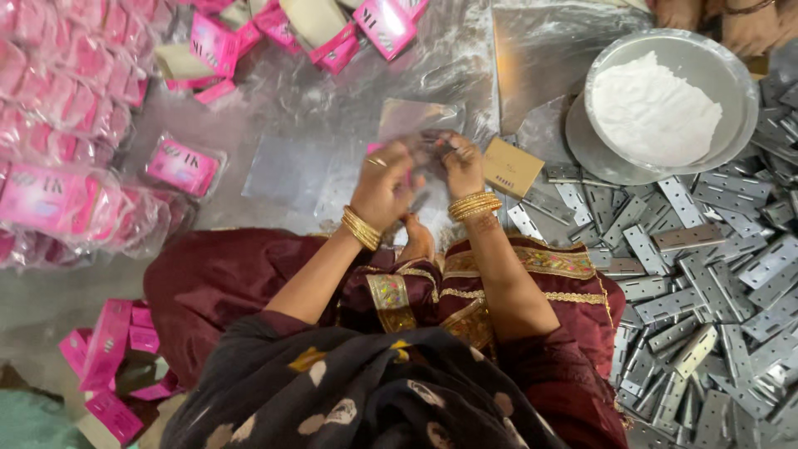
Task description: The person sits on the floor and repeatedly packs metal hinges into small pink boxes. They place the hinges into the boxes, close the lids, and then place the boxes into clear plastic bags. The person works with a large pile of loose hinges and a supply of empty boxes.
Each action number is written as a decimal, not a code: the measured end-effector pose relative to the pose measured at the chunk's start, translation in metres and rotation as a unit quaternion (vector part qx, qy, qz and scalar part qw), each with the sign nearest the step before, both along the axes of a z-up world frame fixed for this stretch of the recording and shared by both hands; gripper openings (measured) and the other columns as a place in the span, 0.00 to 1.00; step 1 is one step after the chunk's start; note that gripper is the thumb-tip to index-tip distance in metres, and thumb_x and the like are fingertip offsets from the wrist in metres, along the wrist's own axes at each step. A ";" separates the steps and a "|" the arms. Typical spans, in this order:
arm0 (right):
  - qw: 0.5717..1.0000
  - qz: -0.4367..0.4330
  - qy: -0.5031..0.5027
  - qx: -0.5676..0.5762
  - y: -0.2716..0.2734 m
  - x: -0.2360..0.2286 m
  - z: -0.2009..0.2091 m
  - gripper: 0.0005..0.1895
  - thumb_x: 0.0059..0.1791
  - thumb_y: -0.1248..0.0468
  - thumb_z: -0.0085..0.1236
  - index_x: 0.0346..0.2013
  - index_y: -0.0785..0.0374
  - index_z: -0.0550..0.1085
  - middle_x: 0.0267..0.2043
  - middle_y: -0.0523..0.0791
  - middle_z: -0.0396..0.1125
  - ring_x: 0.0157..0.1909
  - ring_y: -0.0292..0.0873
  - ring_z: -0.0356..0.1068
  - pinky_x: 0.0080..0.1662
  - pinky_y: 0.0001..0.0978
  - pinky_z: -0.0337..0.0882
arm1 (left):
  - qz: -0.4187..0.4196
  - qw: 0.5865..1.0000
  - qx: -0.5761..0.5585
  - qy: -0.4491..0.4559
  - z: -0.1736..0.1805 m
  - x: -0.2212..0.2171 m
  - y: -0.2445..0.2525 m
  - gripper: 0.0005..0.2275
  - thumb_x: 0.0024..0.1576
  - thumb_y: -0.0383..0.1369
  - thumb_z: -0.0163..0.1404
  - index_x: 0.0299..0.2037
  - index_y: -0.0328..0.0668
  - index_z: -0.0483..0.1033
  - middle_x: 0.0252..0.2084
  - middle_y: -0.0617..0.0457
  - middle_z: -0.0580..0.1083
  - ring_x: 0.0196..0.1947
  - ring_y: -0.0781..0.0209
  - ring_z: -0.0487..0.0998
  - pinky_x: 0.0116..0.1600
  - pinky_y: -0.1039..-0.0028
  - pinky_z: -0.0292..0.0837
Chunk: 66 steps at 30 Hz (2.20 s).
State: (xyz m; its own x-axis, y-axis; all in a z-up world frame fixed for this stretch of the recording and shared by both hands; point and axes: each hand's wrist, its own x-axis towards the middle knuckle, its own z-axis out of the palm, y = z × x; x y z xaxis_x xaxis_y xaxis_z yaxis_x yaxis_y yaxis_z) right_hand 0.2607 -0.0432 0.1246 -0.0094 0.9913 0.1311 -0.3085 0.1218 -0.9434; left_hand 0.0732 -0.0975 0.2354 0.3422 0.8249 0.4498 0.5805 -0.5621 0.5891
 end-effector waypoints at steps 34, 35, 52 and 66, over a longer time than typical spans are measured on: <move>0.976 0.145 0.137 0.085 -0.010 0.010 0.057 0.15 0.53 0.73 0.61 0.54 0.60 0.74 0.65 0.48 0.69 0.60 0.37 0.70 0.58 0.30 0.74 | -0.047 0.937 -0.306 -0.161 0.010 -0.025 0.049 0.24 0.55 0.55 0.57 0.30 0.37 0.81 0.22 0.64 0.68 0.24 0.75 0.65 0.29 0.79 0.61; 0.978 0.143 0.122 0.094 -0.010 0.009 0.060 0.12 0.53 0.73 0.62 0.51 0.61 0.76 0.64 0.49 0.70 0.60 0.39 0.71 0.58 0.31 0.74 | -0.062 0.932 -0.293 -0.202 0.010 -0.025 0.049 0.23 0.54 0.54 0.59 0.31 0.36 0.80 0.24 0.63 0.71 0.26 0.75 0.68 0.31 0.79 0.64; 0.962 0.226 0.150 -0.040 -0.016 0.002 0.042 0.20 0.48 0.60 0.72 0.49 0.62 0.74 0.47 0.40 0.70 0.48 0.35 0.70 0.49 0.29 0.73 | -0.028 0.934 -0.303 -0.187 -0.001 -0.025 0.046 0.09 0.58 0.36 0.63 0.31 0.40 0.80 0.25 0.62 0.70 0.26 0.76 0.65 0.31 0.80 0.61; 0.934 0.272 0.208 -0.105 -0.020 -0.020 0.048 0.08 0.47 0.63 0.66 0.39 0.62 0.80 0.40 0.43 0.74 0.42 0.41 0.74 0.50 0.45 0.79 | -0.092 0.815 -0.350 -0.454 -0.041 -0.046 0.052 0.06 0.58 0.31 0.61 0.34 0.40 0.77 0.34 0.59 0.77 0.34 0.73 0.76 0.42 0.79 0.74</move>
